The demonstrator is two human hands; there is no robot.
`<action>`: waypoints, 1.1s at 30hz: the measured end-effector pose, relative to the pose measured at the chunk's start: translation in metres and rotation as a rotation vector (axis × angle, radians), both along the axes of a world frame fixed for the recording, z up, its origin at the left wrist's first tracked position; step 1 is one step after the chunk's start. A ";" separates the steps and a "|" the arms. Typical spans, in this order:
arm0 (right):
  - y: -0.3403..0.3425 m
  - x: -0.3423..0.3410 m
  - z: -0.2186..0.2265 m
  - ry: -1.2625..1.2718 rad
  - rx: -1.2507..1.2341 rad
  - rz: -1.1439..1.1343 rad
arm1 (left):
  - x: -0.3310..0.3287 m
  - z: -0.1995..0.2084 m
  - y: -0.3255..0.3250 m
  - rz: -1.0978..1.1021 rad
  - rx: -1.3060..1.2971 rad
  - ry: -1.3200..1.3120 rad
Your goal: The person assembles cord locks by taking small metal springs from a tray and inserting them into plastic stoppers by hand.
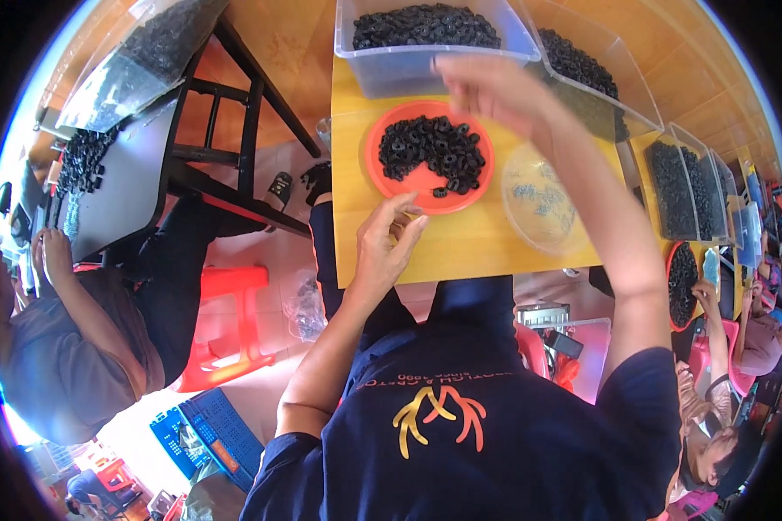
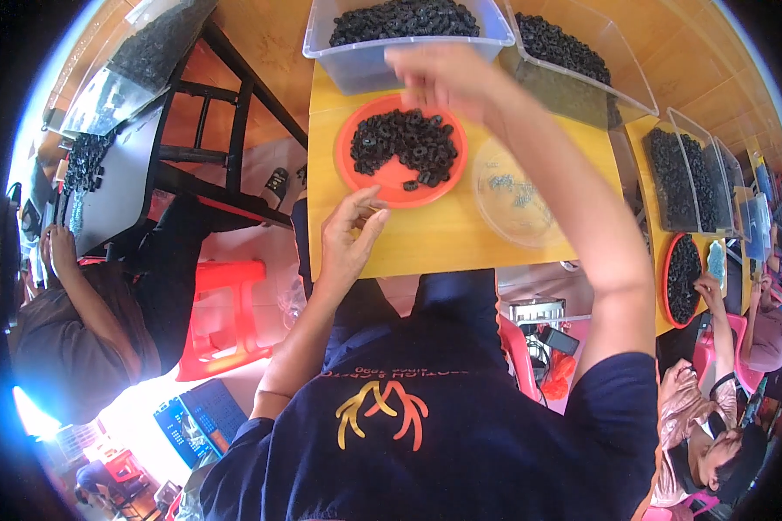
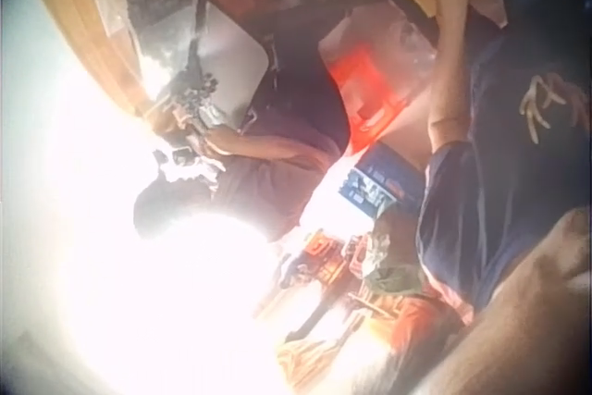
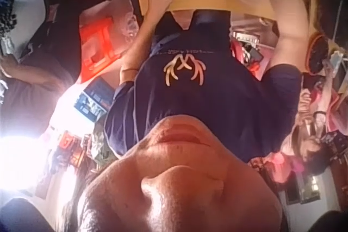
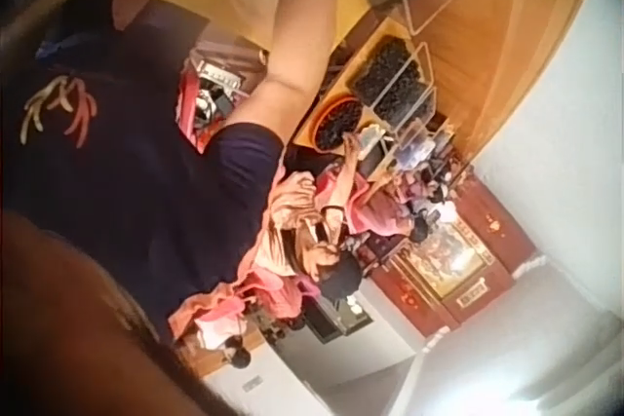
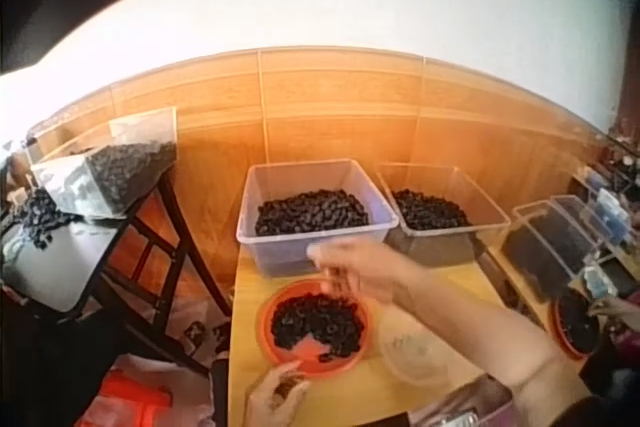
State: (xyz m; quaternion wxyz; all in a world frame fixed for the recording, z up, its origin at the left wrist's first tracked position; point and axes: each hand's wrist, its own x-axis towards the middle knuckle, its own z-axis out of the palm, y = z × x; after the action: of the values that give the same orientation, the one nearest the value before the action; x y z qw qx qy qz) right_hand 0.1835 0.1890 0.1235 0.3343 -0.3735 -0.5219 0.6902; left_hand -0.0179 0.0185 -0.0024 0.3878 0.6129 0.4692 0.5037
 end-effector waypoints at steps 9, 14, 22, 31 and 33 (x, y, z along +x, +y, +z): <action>0.036 0.013 0.029 -0.156 0.196 -0.098 | -0.005 -0.024 0.009 -0.058 -0.154 -0.153; -0.024 0.015 -0.049 -0.575 0.583 0.260 | -0.004 -0.027 0.009 -0.069 -0.148 -0.162; -0.071 -0.012 -0.082 -1.176 1.137 0.341 | -0.005 -0.026 0.005 -0.065 -0.107 -0.126; -0.059 -0.022 -0.083 -1.111 1.217 0.426 | -0.004 -0.026 0.006 -0.063 -0.125 -0.140; -0.060 -0.021 -0.084 -1.008 1.179 0.353 | -0.003 -0.023 0.005 -0.060 -0.167 -0.206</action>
State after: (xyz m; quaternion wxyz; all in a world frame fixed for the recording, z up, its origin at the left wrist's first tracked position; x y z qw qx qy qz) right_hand 0.1627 0.1294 0.0392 0.0861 -0.3140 -0.9411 0.0907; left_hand -0.0214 0.0238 -0.0254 0.4983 0.5373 0.4487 0.5116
